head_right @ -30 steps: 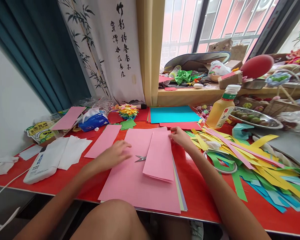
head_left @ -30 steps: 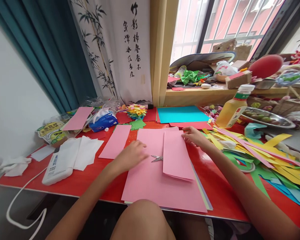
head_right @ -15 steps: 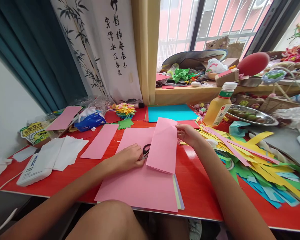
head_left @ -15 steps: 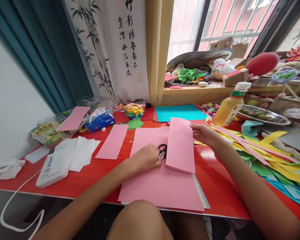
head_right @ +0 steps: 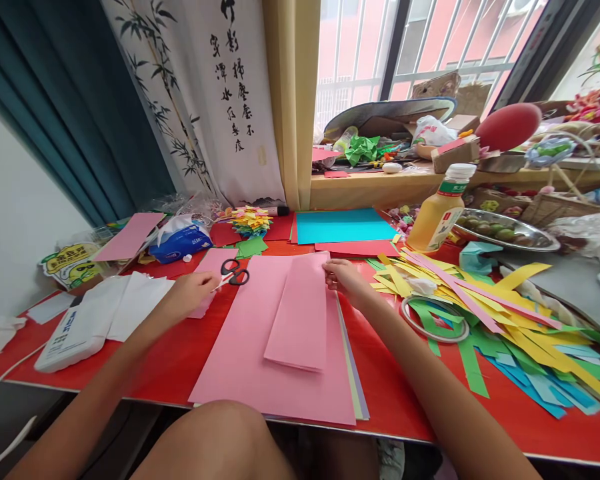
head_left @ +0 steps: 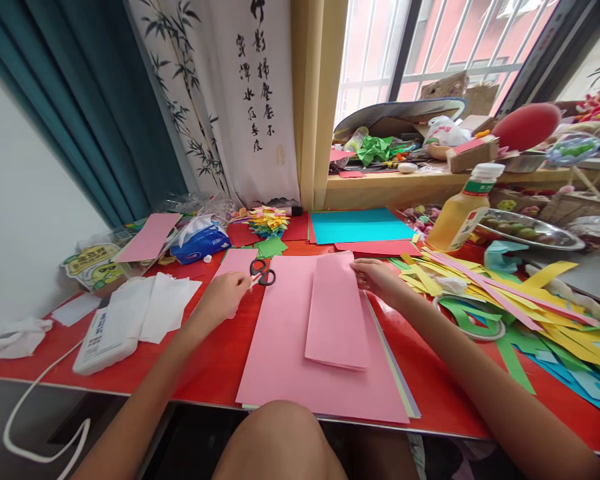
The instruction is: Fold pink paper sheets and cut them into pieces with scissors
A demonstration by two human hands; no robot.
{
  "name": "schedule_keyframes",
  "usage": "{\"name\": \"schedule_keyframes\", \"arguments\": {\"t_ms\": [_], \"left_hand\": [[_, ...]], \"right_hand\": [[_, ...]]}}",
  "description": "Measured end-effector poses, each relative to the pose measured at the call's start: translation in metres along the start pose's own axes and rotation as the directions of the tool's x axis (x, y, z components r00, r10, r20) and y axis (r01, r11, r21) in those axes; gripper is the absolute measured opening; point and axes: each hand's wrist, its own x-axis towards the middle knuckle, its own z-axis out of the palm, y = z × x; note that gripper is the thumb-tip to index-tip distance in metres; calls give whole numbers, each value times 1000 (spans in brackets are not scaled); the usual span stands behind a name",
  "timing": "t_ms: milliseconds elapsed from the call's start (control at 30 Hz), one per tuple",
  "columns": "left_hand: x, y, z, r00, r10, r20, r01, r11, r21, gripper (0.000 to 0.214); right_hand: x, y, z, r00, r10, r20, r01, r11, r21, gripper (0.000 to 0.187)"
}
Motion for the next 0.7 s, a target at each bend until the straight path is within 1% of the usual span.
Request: {"name": "schedule_keyframes", "arguments": {"t_ms": [67, 133, 267, 333, 467, 533, 600, 667, 700], "left_hand": [[-4, -12, -2, 998, -52, -35, 54, 997, 51, 32], [-12, -18, -3, 996, -85, -41, 89, 992, 86, 34], [-27, -16, -3, 992, -123, 20, 121, 987, 106, 33], [-32, -13, 0, 993, -113, 33, 106, 983, 151, 32], [-33, -13, 12, 998, -30, 49, 20, 981, 194, 34], [-32, -14, 18, 998, 8, 70, -23, 977, 214, 35], [-32, -14, 21, 994, 18, 111, -47, 965, 257, 36], [-32, -10, 19, 989, 16, 147, -60, 952, 301, 35], [-32, -7, 17, 989, 15, 148, -62, 946, 317, 35]], "right_hand": [[-2, 3, 7, 1000, -15, -10, 14, 998, -67, 14], [-6, 3, 12, 1000, -19, -11, 17, 991, -135, 14], [-12, 2, 18, 1000, -17, 16, 20, 964, -265, 15], [-11, 3, 19, 1000, -24, 17, 28, 944, -329, 14], [-5, 8, 19, 999, -52, 1, 48, 913, -404, 11], [-3, 9, 19, 999, -53, 1, 48, 910, -412, 11], [-2, 8, 18, 999, -42, 7, 41, 914, -405, 10], [-3, 7, 18, 1000, -21, 20, 27, 923, -383, 9], [-4, 6, 17, 1000, -10, 27, 19, 929, -369, 9]]}}
